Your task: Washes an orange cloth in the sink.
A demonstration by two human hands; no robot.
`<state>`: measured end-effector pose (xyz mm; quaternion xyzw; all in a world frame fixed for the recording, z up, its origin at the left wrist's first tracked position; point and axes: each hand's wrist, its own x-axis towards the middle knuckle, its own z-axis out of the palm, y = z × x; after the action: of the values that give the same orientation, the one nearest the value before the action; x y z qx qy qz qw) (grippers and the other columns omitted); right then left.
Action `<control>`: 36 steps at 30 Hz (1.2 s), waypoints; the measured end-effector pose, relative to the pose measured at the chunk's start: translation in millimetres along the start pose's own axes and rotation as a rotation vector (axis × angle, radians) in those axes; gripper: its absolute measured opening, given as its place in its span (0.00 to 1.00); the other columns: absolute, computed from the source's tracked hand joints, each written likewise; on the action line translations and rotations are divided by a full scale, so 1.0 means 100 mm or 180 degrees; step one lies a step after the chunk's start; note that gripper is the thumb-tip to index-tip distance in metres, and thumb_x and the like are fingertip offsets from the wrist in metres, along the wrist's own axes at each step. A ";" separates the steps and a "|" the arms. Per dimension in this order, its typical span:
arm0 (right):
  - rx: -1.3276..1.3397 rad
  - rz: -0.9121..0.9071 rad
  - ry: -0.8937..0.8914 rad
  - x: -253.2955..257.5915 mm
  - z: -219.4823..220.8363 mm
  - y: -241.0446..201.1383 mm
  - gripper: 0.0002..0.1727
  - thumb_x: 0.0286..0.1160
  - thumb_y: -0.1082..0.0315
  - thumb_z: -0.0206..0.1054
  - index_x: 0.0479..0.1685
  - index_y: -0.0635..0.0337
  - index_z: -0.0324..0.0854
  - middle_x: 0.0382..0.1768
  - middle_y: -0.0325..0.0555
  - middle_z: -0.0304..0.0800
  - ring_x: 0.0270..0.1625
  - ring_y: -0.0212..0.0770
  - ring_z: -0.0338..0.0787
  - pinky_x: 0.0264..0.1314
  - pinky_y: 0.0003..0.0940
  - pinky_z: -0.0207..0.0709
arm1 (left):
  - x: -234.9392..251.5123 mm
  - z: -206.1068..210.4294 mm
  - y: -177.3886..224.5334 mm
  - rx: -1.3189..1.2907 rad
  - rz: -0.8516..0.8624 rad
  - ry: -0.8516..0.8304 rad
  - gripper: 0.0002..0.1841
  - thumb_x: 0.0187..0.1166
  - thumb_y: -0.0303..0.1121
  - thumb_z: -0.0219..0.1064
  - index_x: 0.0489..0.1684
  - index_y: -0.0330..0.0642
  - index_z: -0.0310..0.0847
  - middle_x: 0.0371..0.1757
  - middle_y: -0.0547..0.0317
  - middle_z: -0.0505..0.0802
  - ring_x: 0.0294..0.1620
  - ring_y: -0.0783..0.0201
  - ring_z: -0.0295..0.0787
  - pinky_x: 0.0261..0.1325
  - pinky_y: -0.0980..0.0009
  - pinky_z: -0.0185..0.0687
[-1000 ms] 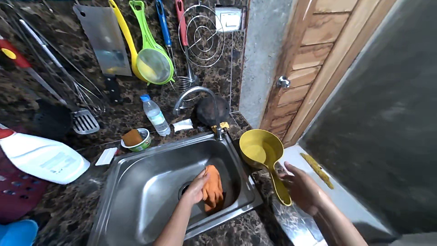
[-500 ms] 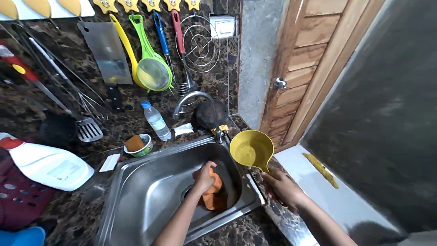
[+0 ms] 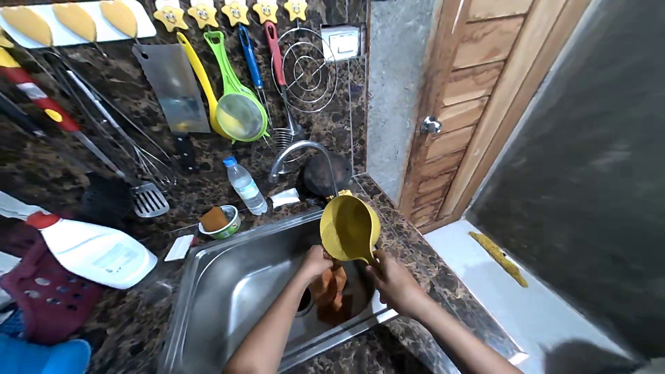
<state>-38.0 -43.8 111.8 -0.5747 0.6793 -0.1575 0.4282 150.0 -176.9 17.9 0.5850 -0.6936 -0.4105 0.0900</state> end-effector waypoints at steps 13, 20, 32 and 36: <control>-0.1104 -0.0061 0.0457 -0.07 0.00 -0.24 0.21 0.92 0.58 0.53 0.76 0.57 0.69 0.49 0.59 0.91 0.56 0.59 0.92 0.60 0.58 0.82 | -0.13 -0.09 0.11 0.0517 0.0284 0.0225 0.15 0.81 0.29 0.68 0.61 0.30 0.83 0.61 0.36 0.90 0.66 0.43 0.86 0.74 0.46 0.76; -0.1881 -0.0117 0.0670 -0.16 0.07 -0.30 0.23 0.93 0.60 0.50 0.83 0.52 0.64 0.54 0.59 0.89 0.54 0.61 0.93 0.54 0.56 0.84 | -0.15 -0.10 0.09 0.0678 0.0160 0.0240 0.16 0.82 0.28 0.64 0.65 0.35 0.83 0.66 0.39 0.89 0.71 0.44 0.84 0.77 0.45 0.73; 0.1600 0.0050 0.0445 -0.09 -0.26 0.32 0.18 0.96 0.63 0.47 0.72 0.66 0.64 0.28 0.42 0.75 0.22 0.34 0.81 0.29 0.30 0.82 | -0.16 -0.14 0.09 0.0507 0.0373 0.0318 0.14 0.91 0.32 0.56 0.55 0.30 0.83 0.51 0.35 0.91 0.57 0.42 0.88 0.66 0.44 0.78; 0.2280 0.0295 0.0445 -0.06 -0.33 0.40 0.12 0.97 0.64 0.44 0.58 0.63 0.68 0.22 0.38 0.74 0.17 0.29 0.78 0.22 0.23 0.78 | -0.21 -0.17 0.18 0.0514 0.0411 0.0361 0.14 0.92 0.31 0.54 0.57 0.29 0.82 0.51 0.35 0.90 0.57 0.41 0.88 0.66 0.44 0.77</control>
<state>-88.7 -36.2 105.2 -0.3448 0.6341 -0.4046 0.5615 153.2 -166.4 48.2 0.5668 -0.7544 -0.3129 0.1080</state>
